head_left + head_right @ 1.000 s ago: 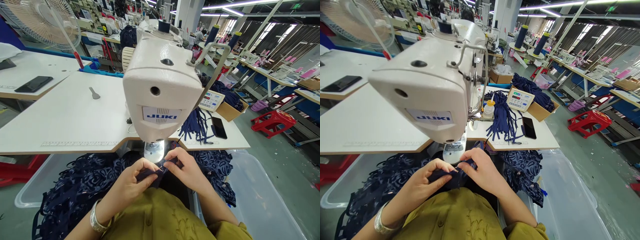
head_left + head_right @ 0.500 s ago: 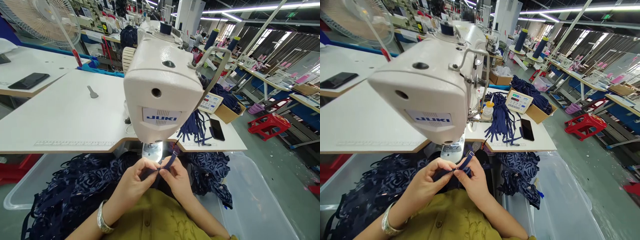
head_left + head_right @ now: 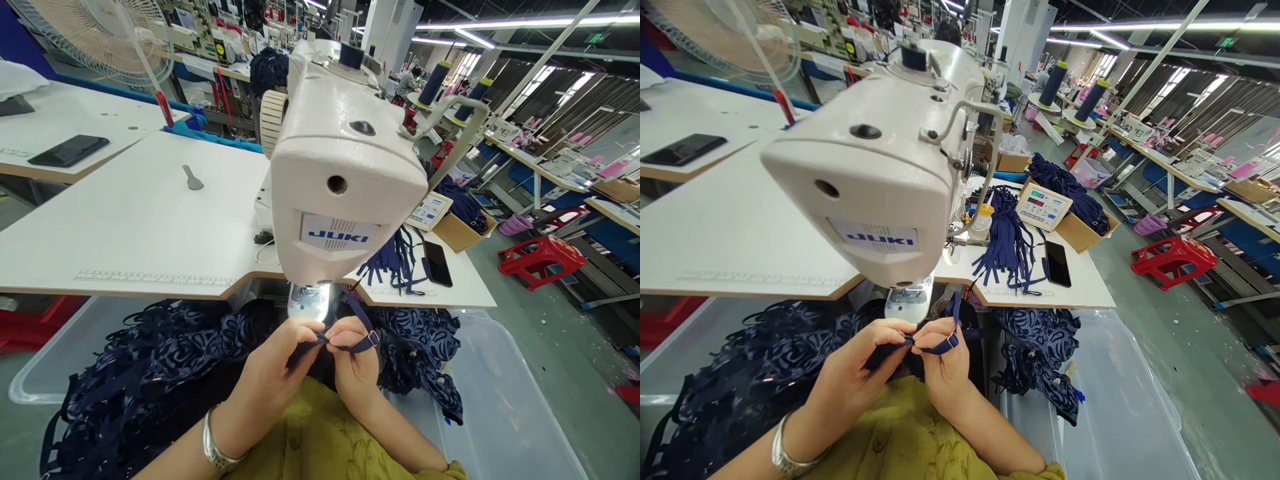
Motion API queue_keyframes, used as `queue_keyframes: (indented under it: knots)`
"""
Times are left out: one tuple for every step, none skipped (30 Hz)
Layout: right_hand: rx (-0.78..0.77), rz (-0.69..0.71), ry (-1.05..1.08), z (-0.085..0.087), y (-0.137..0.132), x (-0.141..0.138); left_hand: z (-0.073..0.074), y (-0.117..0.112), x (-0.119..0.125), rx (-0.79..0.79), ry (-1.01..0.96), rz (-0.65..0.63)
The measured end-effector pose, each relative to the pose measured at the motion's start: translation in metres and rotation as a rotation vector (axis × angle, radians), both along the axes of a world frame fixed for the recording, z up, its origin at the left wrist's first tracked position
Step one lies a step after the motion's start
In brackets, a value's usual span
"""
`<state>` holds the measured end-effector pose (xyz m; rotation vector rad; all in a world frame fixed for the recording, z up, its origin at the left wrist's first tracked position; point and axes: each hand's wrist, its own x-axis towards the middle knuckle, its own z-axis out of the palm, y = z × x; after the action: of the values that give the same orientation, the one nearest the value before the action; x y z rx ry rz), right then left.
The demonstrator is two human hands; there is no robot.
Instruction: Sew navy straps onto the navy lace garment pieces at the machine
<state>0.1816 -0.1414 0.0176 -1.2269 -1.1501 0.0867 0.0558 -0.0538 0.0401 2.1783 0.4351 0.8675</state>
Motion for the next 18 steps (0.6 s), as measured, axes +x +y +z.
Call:
queue_keyframes:
  knots:
    - [0.004,-0.008,-0.017,0.000,0.000,0.000,0.000,0.000,0.000,-0.003,-0.002,-0.002]
    - [0.005,-0.013,-0.033,0.000,0.000,0.001,0.000,0.000,0.000,-0.018,0.001,-0.006]
    - [0.000,-0.019,-0.047,0.000,0.000,0.001,0.001,0.000,0.000,-0.043,0.010,-0.012]
    - [-0.011,-0.027,-0.061,0.000,0.000,0.002,0.002,0.000,0.001,-0.074,0.019,-0.016]
    - [-0.031,-0.036,-0.075,0.001,0.000,0.002,0.003,-0.001,0.001,-0.111,0.030,-0.014]
    - [-0.062,-0.041,-0.091,0.002,0.000,0.003,0.004,-0.001,0.001,-0.150,0.044,-0.009]
    - [-0.103,-0.041,-0.109,0.004,0.000,0.004,0.005,-0.001,0.002,-0.189,0.059,-0.001]
    - [-0.151,-0.034,-0.126,0.006,0.000,0.006,0.005,-0.001,0.002,-0.226,0.076,0.012]
    - [-0.203,-0.023,-0.144,0.009,-0.001,0.007,0.005,-0.001,0.002,-0.260,0.098,0.025]
    - [-0.259,-0.008,-0.160,0.012,0.000,0.008,0.004,-0.001,0.002,-0.289,0.125,0.041]
    - [-0.316,0.006,-0.177,0.015,0.000,0.010,0.002,-0.001,0.002,-0.307,0.153,0.059]
    - [-0.368,0.011,-0.193,0.018,0.002,0.012,0.000,0.000,0.002,-0.307,0.176,0.083]
    - [-0.414,0.007,-0.208,0.020,0.004,0.013,-0.003,0.001,0.002,-0.287,0.194,0.116]
    - [-0.452,-0.007,-0.228,0.022,0.007,0.015,-0.006,0.002,0.001,-0.239,0.205,0.155]
    - [-0.479,-0.025,-0.252,0.023,0.011,0.016,-0.008,0.004,0.001,-0.161,0.203,0.198]
    - [-0.493,-0.046,-0.279,0.023,0.014,0.018,-0.010,0.006,0.000,-0.051,0.183,0.250]
    - [-0.499,-0.068,-0.302,0.023,0.018,0.019,-0.011,0.008,-0.001,0.089,0.149,0.310]
    - [-0.501,-0.085,-0.318,0.021,0.022,0.020,-0.011,0.010,-0.003,0.253,0.100,0.366]
